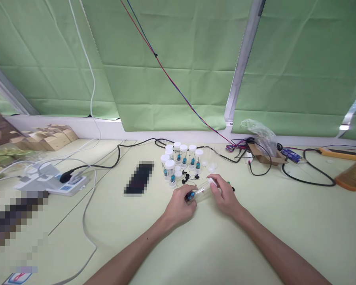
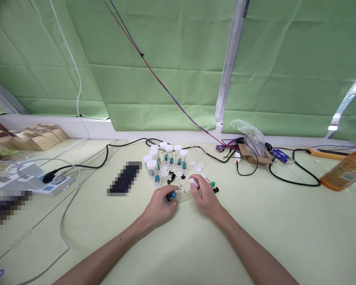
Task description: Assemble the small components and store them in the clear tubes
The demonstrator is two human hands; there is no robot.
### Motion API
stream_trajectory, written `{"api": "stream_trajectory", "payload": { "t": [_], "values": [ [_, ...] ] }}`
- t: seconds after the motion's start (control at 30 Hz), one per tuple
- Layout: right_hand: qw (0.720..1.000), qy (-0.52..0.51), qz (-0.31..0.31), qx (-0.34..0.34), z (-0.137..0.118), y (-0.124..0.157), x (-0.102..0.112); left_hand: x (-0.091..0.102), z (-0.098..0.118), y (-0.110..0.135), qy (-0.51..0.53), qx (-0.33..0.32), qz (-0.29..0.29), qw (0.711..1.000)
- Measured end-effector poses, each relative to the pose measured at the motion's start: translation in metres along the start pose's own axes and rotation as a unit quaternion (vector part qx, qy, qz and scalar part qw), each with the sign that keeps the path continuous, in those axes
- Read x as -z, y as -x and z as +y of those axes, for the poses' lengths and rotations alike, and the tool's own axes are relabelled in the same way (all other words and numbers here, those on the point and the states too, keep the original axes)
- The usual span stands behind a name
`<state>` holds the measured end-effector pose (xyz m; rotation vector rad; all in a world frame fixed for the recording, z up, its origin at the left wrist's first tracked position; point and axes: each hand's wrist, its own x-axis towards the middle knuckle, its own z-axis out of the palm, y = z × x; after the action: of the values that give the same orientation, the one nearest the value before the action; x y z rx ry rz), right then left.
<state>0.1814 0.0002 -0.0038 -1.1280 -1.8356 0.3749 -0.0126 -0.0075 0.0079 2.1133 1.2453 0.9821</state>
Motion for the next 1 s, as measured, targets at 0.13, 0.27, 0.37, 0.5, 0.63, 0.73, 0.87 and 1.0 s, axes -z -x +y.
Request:
{"api": "stream_trajectory", "payload": {
  "t": [0.13,0.27,0.37,0.5,0.63,0.73,0.87,1.0],
  "values": [
    [1.000,0.012,-0.004,-0.010,0.0000,0.0004,0.0026,-0.0007,0.0018,0.0003,0.014,-0.012,-0.008,1.000],
    [1.000,0.009,-0.008,-0.015,-0.0004,0.0006,0.0054,-0.0027,0.0031,0.0005,0.042,-0.014,-0.009,0.999],
    [1.000,-0.009,-0.012,-0.023,-0.0002,0.0006,0.0061,-0.0026,0.0046,0.0005,0.064,0.007,-0.012,0.998],
    [0.998,-0.048,-0.015,-0.048,0.0008,0.0012,0.0055,-0.0007,0.0075,0.0005,0.105,0.049,-0.032,0.993],
    [0.995,-0.083,-0.010,-0.060,0.0032,0.0022,0.0043,0.0001,0.0093,0.0009,0.143,0.066,-0.054,0.986],
    [0.993,-0.101,-0.008,-0.059,0.0053,0.0032,0.0031,0.0001,0.0092,0.0014,0.150,0.068,-0.060,0.984],
    [0.991,-0.118,-0.014,-0.056,0.0062,0.0043,0.0016,0.0002,0.0084,0.0019,0.168,0.065,-0.067,0.981],
    [0.991,-0.118,-0.026,-0.050,0.0042,0.0048,0.0024,0.0004,0.0076,0.0017,0.202,0.062,-0.069,0.975]
  ]
}}
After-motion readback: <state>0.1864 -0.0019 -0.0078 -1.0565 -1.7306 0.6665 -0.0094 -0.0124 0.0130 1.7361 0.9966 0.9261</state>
